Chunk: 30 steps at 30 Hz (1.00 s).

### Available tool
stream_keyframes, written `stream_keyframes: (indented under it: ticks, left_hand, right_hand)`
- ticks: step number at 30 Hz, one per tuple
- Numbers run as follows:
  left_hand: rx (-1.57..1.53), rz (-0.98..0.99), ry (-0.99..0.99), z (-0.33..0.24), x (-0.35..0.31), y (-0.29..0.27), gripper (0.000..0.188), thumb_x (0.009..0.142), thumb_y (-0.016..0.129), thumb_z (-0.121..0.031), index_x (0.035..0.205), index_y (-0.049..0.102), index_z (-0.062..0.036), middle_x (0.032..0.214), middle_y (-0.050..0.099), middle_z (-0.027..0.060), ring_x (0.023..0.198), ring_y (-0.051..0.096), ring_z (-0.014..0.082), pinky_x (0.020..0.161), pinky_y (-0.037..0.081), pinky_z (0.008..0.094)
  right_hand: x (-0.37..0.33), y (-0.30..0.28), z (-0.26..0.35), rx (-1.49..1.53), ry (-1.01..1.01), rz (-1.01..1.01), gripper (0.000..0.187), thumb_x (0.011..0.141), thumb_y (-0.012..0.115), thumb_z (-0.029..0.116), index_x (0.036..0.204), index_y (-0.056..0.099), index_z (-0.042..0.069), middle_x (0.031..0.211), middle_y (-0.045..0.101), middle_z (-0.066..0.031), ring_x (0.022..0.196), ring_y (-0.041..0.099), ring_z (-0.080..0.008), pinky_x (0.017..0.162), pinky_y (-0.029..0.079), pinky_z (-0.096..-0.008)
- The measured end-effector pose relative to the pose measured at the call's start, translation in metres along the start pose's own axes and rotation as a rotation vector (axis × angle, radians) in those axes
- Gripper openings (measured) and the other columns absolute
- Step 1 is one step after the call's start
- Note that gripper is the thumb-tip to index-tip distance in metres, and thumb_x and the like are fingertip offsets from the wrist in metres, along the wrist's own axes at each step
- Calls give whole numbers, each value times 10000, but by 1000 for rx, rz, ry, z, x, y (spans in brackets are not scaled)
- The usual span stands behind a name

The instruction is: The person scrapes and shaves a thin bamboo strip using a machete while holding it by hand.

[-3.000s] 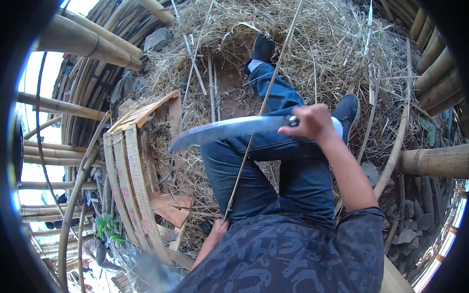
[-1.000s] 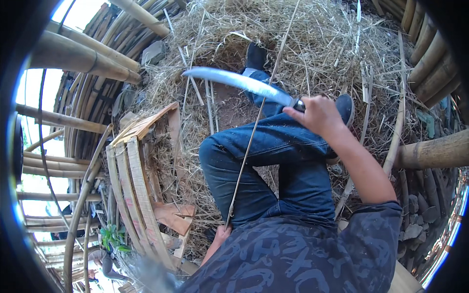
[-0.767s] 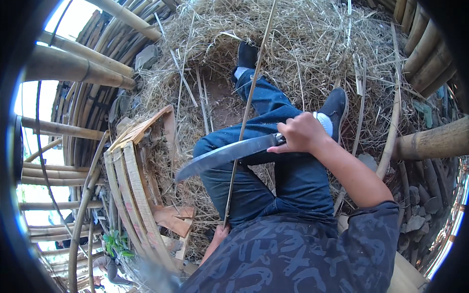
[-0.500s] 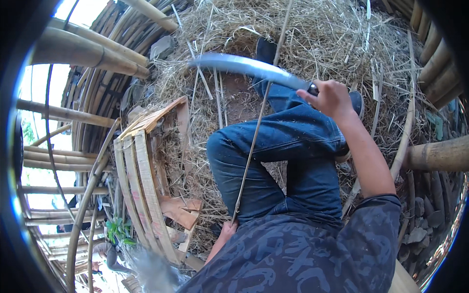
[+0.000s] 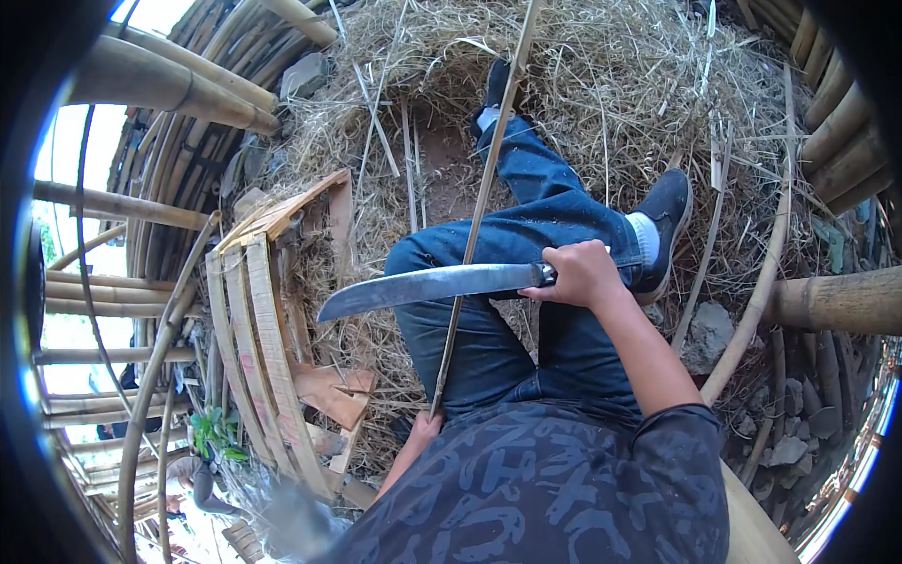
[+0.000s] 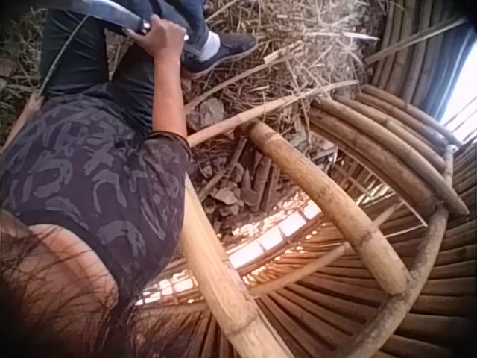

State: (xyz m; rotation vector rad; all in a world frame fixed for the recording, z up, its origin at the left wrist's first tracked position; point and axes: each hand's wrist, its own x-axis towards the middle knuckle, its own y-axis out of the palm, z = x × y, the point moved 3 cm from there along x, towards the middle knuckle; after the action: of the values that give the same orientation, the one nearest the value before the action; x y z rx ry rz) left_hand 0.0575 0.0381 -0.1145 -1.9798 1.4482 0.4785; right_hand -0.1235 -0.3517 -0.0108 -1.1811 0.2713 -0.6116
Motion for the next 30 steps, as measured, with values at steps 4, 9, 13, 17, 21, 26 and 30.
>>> stream_keyframes:
  ticks: [4, 9, 13, 17, 21, 26, 30]
  left_hand:
    - [2, -7, -22, 4, -2, 0, 444, 924, 497, -274, 576, 459, 0, 510, 367, -4, 529, 365, 103, 488, 319, 343]
    - [7, -33, 11, 18, 0, -1, 453, 923, 501, -284, 566, 469, -6, 500, 377, -3, 511, 371, 106, 483, 320, 348]
    - [27, -46, -71, 4, -2, -2, 450, 920, 504, -290, 572, 471, -8, 502, 385, -1, 513, 378, 107, 490, 329, 343]
    - [22, -30, -26, 13, 1, -3, 436, 920, 500, -303, 599, 484, -8, 529, 406, -2, 530, 390, 106, 499, 341, 346]
    - [21, -28, -21, 18, -1, -5, 428, 921, 501, -308, 617, 500, -6, 535, 426, 9, 533, 406, 111, 507, 352, 347]
    - [94, -95, -3, 10, 1, 1, 429, 920, 511, -303, 632, 522, 14, 528, 454, 41, 533, 438, 134, 519, 374, 349]
    - [70, -120, 62, -6, -4, 3, 423, 922, 518, -293, 646, 528, 27, 534, 452, 34, 546, 435, 131, 521, 375, 355]
  right_hand:
    - [-4, 0, 5, -8, 28, -36, 667, 643, 635, 733, 649, 576, 69, 591, 611, -111, 580, 631, -303, 537, 484, -400]
    - [-4, 1, 3, -1, 10, -46, 568, 622, 721, 620, 642, 559, 75, 613, 607, -83, 581, 618, -295, 529, 477, -393]
    - [-8, 1, 7, -5, 42, -91, 576, 615, 719, 629, 639, 558, 77, 606, 605, -81, 575, 616, -297, 526, 476, -391]
    - [-9, 0, 7, 7, 67, -95, 619, 623, 679, 687, 641, 571, 77, 603, 614, -90, 579, 626, -298, 532, 481, -395]
    - [-4, 2, 7, -1, 49, -46, 674, 644, 622, 747, 633, 584, 74, 591, 620, -115, 589, 640, -305, 545, 491, -392]
    - [9, -22, 5, -93, -30, 12, 727, 648, 564, 799, 628, 598, 74, 562, 610, -126, 560, 638, -312, 535, 496, -398]
    - [40, -58, -5, -274, -78, -11, 764, 669, 511, 824, 644, 618, 68, 580, 624, -133, 563, 656, -302, 542, 513, -398]
